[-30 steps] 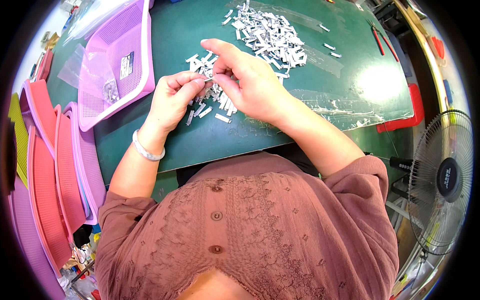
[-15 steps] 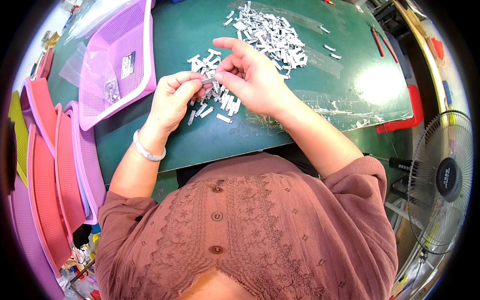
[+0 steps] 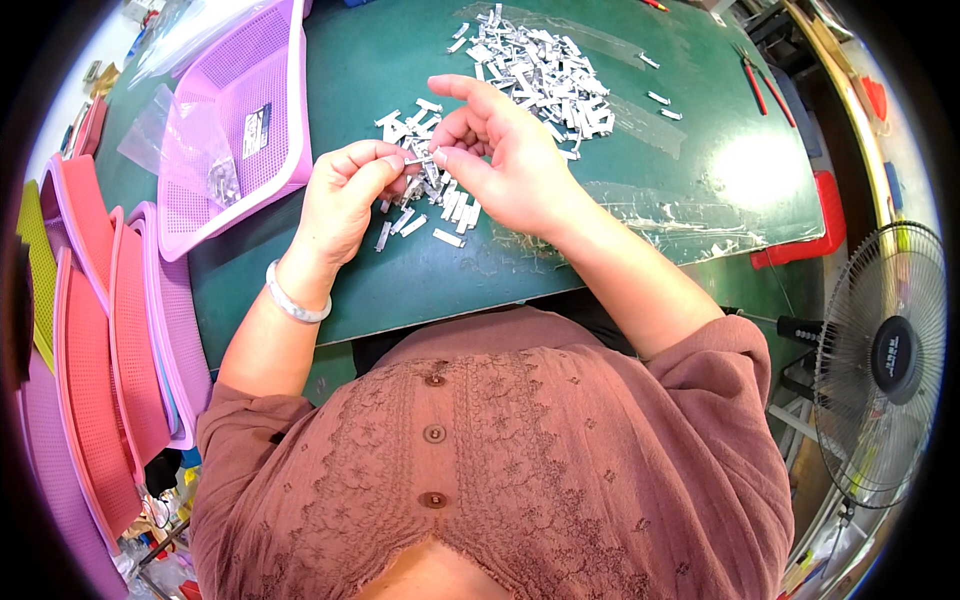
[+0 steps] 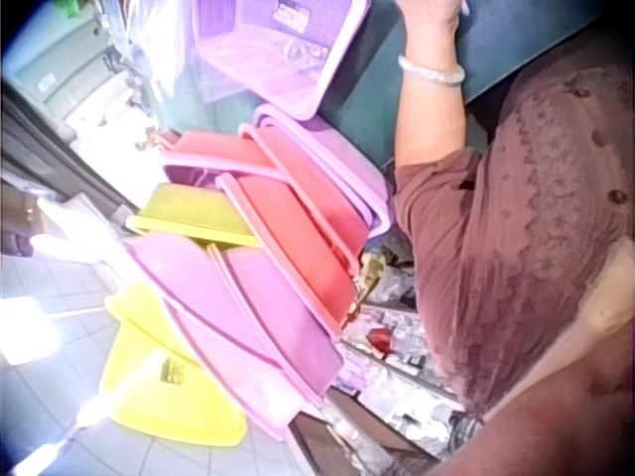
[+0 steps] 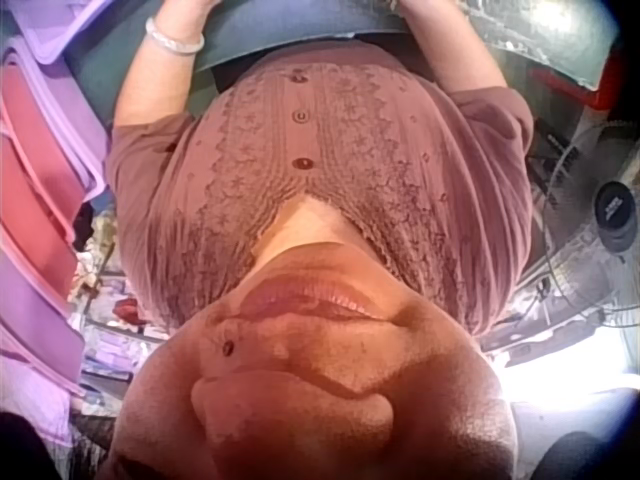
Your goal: The person repeatedly picks up small metal fasteners from a pile on a green table, joins two pieces together by hand, and places the assembled units into a clear plastic bag. The person also transfers some fasteners from a purple basket to the table and continues assembling them.
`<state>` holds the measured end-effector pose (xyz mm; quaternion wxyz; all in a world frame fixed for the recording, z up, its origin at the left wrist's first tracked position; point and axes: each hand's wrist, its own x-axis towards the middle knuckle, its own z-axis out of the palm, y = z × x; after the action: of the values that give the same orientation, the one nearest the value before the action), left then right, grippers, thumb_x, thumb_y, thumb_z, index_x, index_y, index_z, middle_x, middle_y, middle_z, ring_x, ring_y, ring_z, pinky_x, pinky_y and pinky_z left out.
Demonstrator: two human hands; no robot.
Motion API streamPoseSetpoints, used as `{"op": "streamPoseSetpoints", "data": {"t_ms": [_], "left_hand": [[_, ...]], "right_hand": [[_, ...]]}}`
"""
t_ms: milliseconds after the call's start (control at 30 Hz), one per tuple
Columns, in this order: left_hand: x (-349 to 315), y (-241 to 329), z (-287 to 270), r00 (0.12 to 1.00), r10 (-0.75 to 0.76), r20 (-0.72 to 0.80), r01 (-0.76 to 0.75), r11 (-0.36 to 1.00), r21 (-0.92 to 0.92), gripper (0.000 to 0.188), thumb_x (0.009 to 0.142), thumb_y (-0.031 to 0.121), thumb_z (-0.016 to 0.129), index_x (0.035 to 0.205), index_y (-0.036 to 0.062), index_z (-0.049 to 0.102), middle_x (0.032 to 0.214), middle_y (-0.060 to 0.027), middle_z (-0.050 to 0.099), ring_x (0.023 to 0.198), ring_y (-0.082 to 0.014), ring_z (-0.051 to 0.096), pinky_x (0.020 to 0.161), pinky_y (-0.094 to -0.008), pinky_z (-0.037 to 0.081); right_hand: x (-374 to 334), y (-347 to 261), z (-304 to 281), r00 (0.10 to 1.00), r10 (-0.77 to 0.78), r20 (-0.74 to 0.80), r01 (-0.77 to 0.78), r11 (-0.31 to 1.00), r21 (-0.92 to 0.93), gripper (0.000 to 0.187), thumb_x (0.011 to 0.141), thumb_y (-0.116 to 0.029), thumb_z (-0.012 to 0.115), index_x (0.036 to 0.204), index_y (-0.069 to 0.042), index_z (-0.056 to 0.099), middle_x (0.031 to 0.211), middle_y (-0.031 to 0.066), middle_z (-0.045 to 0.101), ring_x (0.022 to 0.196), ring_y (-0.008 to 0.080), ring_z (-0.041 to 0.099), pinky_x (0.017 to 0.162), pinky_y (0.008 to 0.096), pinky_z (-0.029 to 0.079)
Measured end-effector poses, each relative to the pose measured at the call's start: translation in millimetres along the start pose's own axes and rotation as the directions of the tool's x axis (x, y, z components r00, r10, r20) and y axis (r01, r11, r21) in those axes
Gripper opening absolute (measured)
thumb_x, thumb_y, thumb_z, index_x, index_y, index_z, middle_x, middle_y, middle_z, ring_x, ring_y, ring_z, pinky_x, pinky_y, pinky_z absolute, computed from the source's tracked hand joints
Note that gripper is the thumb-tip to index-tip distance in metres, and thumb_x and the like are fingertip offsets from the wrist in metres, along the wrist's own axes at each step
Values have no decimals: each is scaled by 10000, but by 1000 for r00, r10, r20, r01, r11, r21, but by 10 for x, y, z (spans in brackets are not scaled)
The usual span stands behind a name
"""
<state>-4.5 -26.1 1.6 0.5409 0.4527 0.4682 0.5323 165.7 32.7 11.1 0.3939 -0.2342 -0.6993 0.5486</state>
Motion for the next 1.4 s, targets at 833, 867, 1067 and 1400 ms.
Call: {"op": "streamPoseSetpoints", "data": {"t_ms": [833,867,1067,1400], "left_hand": [[0,-22,-37,999,25,27,-26,999,37,151,820,69,546,906,-20,633,734,-18,601,653,-64,511,624,-200,414],[1,-22,-36,999,25,27,-27,998,49,152,821,69,546,908,-20,632,735,-16,600,655,-63,511,626,-200,414],[-3,-17,-33,999,15,32,-17,999,45,148,822,66,546,908,-19,631,737,-7,595,668,-57,508,637,-196,411],[-1,-28,-31,999,24,35,-25,999,42,140,818,54,545,903,-14,633,743,-1,591,673,-47,506,622,-186,406]], "right_hand": [[-26,-131,22,931,-357,76,345,797,-496,544,700,65,574,1209,-69,433,777,89,554,710,250,547,643,320,448],[-27,-131,25,929,-362,78,351,791,-502,542,701,64,573,1208,-66,432,774,89,550,705,250,543,639,323,445],[-34,-135,27,913,-395,101,384,750,-538,531,705,62,567,1206,-45,428,764,90,537,689,252,532,627,330,438],[-38,-138,30,911,-402,94,387,753,-532,539,700,64,568,1209,-45,426,777,98,544,700,255,537,635,333,442]]}}
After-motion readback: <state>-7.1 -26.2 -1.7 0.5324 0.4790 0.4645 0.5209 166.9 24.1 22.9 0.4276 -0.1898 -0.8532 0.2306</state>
